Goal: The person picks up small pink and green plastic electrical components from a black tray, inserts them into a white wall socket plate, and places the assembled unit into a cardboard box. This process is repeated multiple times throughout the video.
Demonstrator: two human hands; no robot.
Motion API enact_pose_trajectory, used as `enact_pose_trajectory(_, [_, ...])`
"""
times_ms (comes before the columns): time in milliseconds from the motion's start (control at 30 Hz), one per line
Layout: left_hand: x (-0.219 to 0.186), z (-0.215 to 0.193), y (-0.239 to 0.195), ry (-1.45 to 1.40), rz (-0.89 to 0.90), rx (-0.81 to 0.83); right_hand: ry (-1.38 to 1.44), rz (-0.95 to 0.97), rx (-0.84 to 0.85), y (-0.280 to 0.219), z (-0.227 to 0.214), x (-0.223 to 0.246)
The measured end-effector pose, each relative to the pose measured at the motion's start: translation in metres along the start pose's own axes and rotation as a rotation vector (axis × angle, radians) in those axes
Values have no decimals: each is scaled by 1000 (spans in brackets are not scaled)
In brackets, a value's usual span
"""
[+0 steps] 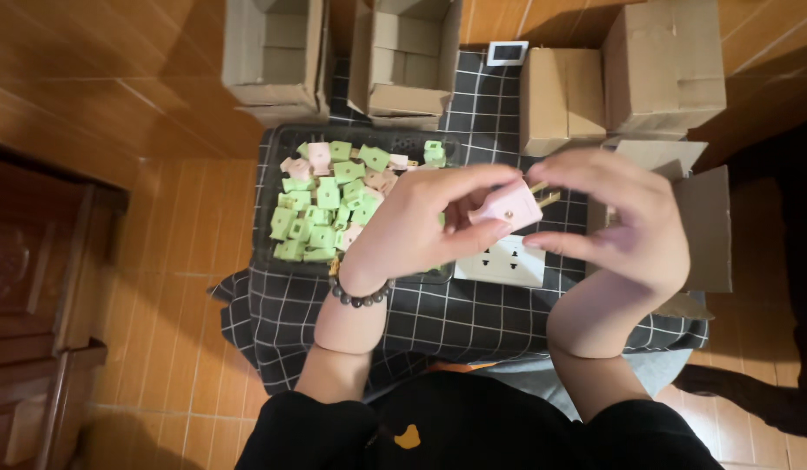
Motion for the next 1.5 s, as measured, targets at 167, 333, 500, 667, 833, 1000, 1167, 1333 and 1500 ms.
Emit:
enact_pose_trajectory(167, [11,9,-10,-15,61,-69,36,25,-55,1,3,-6])
enact_pose_trajectory(333, [1,0,-8,-42,127,-109,61,27,-184,-8,-3,-15])
enact_pose_trajectory(500, [-1,2,-3,122,170,-188,80,-238,-220,-6,-1,-8])
enact_pose_trajectory(667, [5,7,-8,86,226,-198,103,-268,-236,-17,1,-12])
enact_pose_trajectory(833, [-11,-11,-13,58,229,-270,73,-238,-232,-11,-3,-9])
enact_pose_trajectory(1000, [-11,-11,-15,93,213,-324,74,-93,-273,-6,1,-3])
enact_pose_trajectory(1167, [-10,-11,-14,82,178,-283,108,-33,-249,-4,3,-7])
enact_pose_trajectory(1333, [-7,-9,-8,126,162,-200,151,-253,-187,-11,6,-19])
enact_pose_trajectory(1500, [-8,1,-3,143,194,-262,152,-305,-235,-4,15,-2])
Point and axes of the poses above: each hand's wrist, its own y-axis towards the middle knuckle, its own z-axis out of the palm, x = y × z, the point moved 4 cm from there along y, towards the middle knuckle, and after that the axes turned 15 degrees about -x, right-handed, at the moved point
